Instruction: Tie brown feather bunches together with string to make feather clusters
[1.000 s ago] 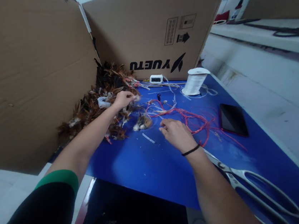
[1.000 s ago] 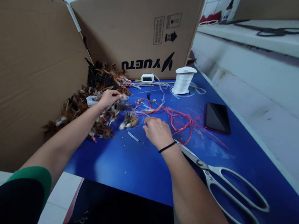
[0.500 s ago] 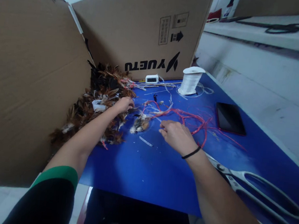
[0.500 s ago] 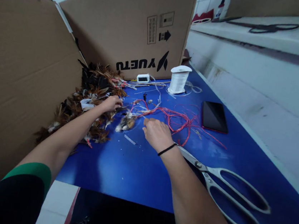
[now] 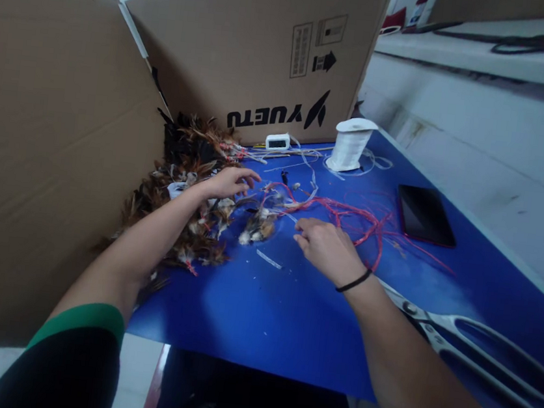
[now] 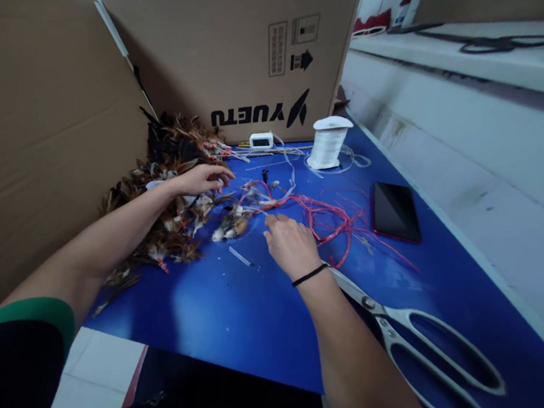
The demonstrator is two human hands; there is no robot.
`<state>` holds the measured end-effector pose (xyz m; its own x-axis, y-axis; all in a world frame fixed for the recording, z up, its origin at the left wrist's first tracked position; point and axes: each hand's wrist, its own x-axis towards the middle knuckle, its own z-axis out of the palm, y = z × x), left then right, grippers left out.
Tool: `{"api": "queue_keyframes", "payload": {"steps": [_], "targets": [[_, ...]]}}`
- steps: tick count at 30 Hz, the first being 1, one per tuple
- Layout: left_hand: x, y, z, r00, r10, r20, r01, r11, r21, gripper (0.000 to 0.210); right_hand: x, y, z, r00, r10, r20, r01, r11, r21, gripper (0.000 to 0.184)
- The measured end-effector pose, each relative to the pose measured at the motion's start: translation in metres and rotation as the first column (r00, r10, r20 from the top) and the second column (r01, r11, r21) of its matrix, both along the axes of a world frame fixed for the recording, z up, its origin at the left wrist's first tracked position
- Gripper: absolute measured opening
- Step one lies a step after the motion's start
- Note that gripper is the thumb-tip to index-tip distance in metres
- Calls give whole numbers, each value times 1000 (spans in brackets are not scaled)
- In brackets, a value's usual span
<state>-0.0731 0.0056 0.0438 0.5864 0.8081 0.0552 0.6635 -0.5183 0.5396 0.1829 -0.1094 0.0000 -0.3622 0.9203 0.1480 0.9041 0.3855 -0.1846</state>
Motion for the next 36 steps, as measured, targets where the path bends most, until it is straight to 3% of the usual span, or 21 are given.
{"api": "queue_keyframes", "payload": {"steps": [2,5,9,12,15,17,24,27,29,32,34,36], "targets": [[-15,0,-1,984,26,-174,-3,991,131,32,0,0,-1,1000,4,-16,-4,1000,11,17],[-35,1,-11,914,24,-404,60,979,193,35,0,1,-3,1000,8,-6,-8,1000,-6,16],[-44,3,-25,883,37,-468,66,977,201,13,1,3,-5,1000,5,18,-5,1000,-26,15],[-45,9,-25,924,70,-375,18,974,227,8,2,5,-7,1000,-1,30,2,1000,-27,15],[-37,12,-16,970,156,-188,-105,961,254,11,3,5,-9,999,-11,51,12,999,-32,15],[-26,10,-8,985,158,-67,-142,970,196,18,4,5,-10,998,-11,61,13,999,-40,15],[7,2,8,993,61,99,-63,998,16,20,9,9,-19,1000,-7,12,8,999,-47,15],[9,0,8,975,57,214,-39,996,-84,19,8,9,-19,981,-13,-194,4,999,-46,20],[12,-7,9,965,28,259,12,988,-152,21,2,9,-15,889,-24,-458,-2,998,-56,33],[22,-22,13,972,-73,223,111,980,-163,22,-11,12,-9,625,-68,-778,-31,993,-111,52],[30,-33,15,972,-155,179,184,970,-158,22,-20,14,-8,508,-101,-855,-79,984,-163,51],[35,-39,17,964,-220,149,243,956,-165,20,-27,16,-9,459,-116,-881,-108,977,-185,39]]}}
